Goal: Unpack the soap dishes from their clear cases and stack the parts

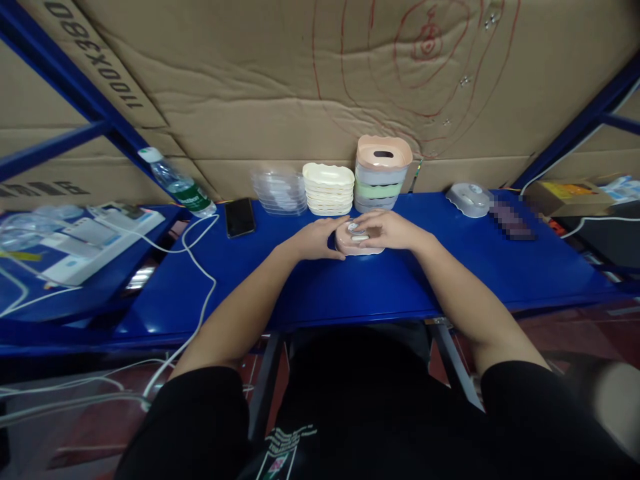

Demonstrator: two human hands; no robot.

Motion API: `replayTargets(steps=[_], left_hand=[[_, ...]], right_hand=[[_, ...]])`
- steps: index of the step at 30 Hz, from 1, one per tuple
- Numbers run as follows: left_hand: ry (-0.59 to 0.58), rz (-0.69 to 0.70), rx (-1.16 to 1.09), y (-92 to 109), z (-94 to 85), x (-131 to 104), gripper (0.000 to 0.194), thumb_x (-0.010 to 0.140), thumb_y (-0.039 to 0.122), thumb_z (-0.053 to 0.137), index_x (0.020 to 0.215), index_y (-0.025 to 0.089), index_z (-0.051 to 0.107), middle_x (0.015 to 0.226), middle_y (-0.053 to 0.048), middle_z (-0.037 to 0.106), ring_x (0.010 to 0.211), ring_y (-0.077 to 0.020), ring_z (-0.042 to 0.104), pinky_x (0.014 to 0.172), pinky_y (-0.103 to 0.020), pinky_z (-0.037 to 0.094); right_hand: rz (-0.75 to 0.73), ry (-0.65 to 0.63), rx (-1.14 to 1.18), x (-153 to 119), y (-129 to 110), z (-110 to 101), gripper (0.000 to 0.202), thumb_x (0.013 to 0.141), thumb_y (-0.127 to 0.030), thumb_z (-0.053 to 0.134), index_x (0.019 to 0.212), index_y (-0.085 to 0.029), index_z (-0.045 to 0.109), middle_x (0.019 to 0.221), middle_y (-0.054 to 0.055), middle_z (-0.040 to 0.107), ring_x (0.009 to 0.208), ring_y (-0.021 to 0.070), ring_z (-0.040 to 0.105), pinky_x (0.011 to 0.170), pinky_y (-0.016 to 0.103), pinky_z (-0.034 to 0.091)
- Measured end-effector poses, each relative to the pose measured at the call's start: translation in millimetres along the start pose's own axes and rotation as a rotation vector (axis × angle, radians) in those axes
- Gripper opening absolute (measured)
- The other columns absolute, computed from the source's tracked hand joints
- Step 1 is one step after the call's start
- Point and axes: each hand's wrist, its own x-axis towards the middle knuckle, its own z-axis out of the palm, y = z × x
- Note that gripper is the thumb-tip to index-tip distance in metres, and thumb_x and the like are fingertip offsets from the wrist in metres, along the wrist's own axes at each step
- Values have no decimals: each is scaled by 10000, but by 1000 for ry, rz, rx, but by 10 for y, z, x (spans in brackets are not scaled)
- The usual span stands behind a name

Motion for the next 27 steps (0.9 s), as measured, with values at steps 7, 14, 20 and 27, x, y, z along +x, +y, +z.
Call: replayTargets(steps=[7, 14, 20, 27], left_hand=[[-35, -88, 83, -16, -6, -19, 1262, 834, 685, 893, 1835, 166, 327, 1742, -250, 574, 1619, -447, 558, 1327, -584, 446], [-68, -58, 174, -38, 12, -10, 1021, 930, 697, 798, 1755, 177, 494, 1763, -216, 563, 1635, -413, 533, 1358, -543, 405], [-75, -39, 181, -41, 5, -10, 954, 950, 711, 772, 1725, 204, 541, 1733, -191, 603, 1609, -395, 560, 1339, -521, 425], [-76, -34, 188, -61, 15, -4, 956, 953, 736, 752, 1719, 201, 549, 1740, -193, 595, 1610, -402, 557, 1337, -523, 424]], right_hand=[[286, -63, -120, -140, 54, -403, 381, 803, -422, 952, 1146, -272, 878, 1248, 74, 864, 1177, 357, 799, 1060, 501, 629], [704, -86, -336, -452, 256, -847, 444, 839, -458, 932, 1219, -238, 862, 1315, 110, 848, 1208, 364, 784, 1028, 446, 603], [1019, 37, -492, -656, 444, -1014, 522, 1021, -499, 785, 1433, -178, 805, 1444, 210, 812, 1311, 402, 758, 1029, 455, 571], [1097, 74, -586, -755, 628, -969, 494, 1153, -327, 458, 1564, -172, 684, 1671, 261, 632, 1540, 408, 598, 1224, 575, 487]])
